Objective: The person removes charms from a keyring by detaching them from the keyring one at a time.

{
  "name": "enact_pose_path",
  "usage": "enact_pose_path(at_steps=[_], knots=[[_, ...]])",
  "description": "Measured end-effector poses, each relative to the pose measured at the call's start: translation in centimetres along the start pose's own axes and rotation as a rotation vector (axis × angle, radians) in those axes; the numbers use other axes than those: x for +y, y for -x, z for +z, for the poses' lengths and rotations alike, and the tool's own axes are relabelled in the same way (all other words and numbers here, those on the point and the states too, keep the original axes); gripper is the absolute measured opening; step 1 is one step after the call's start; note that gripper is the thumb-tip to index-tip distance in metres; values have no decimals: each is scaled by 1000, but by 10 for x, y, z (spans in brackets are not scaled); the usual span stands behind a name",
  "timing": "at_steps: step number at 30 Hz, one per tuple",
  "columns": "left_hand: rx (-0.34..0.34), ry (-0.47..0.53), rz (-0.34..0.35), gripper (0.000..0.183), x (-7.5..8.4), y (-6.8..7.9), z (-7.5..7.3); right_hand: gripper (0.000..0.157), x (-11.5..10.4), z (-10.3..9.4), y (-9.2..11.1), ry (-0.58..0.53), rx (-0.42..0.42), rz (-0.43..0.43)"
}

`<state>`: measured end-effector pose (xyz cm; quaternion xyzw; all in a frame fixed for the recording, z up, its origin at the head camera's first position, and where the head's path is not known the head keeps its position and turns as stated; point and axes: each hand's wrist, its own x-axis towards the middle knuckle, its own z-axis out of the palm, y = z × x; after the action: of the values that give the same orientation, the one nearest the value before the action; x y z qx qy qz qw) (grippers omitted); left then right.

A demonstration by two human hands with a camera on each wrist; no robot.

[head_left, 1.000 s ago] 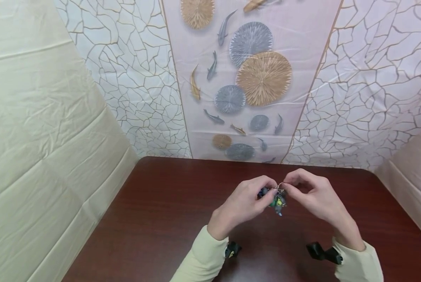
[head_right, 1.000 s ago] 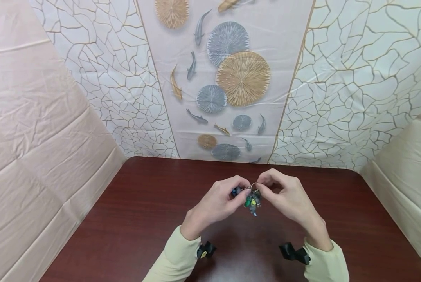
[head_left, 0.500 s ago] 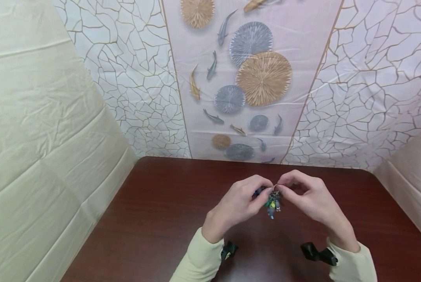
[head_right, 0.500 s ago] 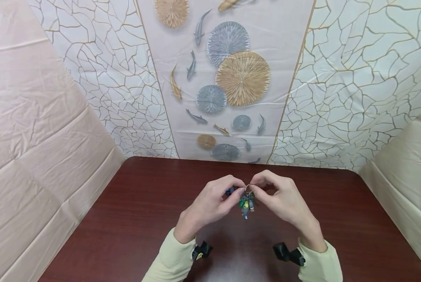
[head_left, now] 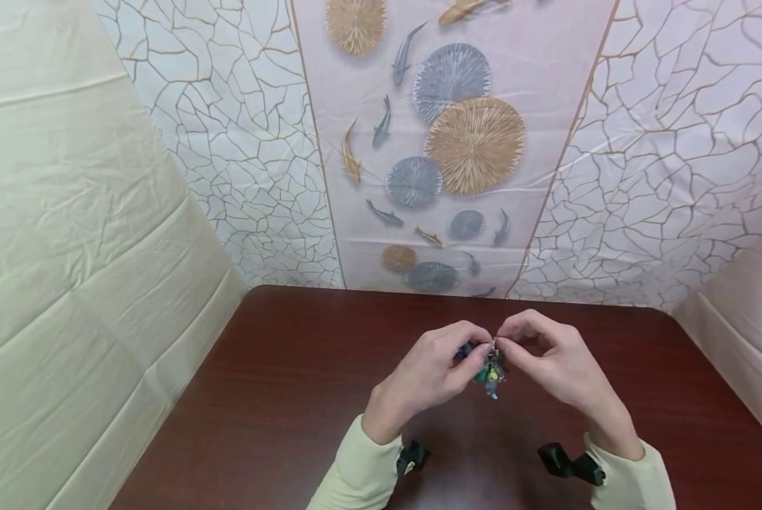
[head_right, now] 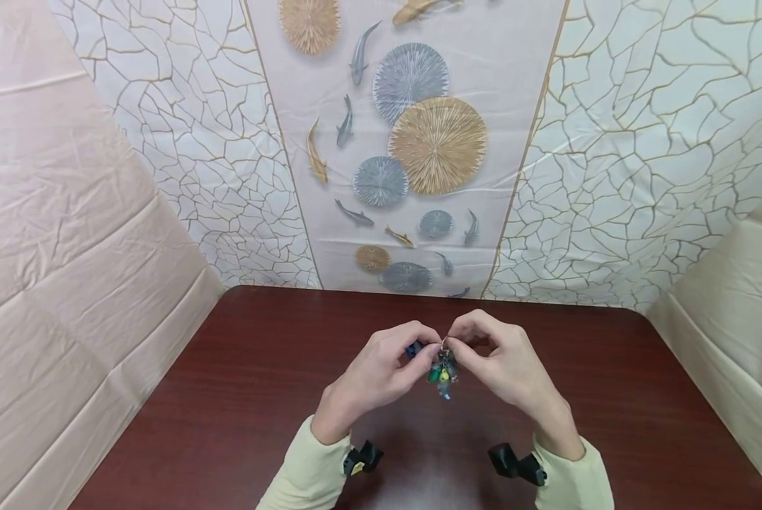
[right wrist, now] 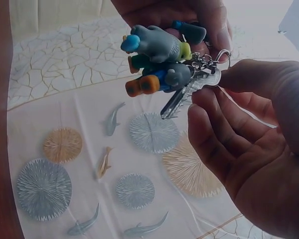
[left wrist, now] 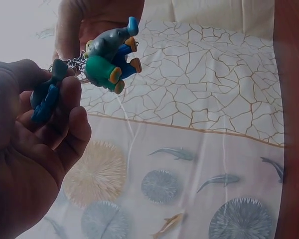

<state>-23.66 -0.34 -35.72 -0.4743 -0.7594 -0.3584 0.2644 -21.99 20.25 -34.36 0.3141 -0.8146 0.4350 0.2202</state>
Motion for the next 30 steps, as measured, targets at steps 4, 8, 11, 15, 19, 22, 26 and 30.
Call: enact_pose_path(at_steps=[4, 8, 11, 15, 19, 22, 26, 30], knots=[[-14, 19, -11, 10, 0, 0, -1, 30, 0, 0, 1, -11, -2, 0], [-29, 37, -22, 9, 0, 0, -3, 31, -1, -2, 1, -19, -10, -6], [-35, 43, -21, 9, 0, -1, -4, 31, -2, -5, 1, -17, -28, -1], [-38, 48, -14, 8, 2, -2, -4, 31, -4, -7, 2, -9, -33, 1], [-40, 63, -11, 8, 4, -2, -4, 33, -6, -7, 3, -2, -28, -4], [-41, 89, -17, 8, 5, -1, -5, 33, -7, -7, 4, -22, -34, -14], [-48, 108, -24, 8, 6, 0, -7, 33, -10, -5, 4, -49, -50, -46], [-59, 122, -23, 8, 6, 1, -9, 35, -13, -5, 4, -26, -54, -68]])
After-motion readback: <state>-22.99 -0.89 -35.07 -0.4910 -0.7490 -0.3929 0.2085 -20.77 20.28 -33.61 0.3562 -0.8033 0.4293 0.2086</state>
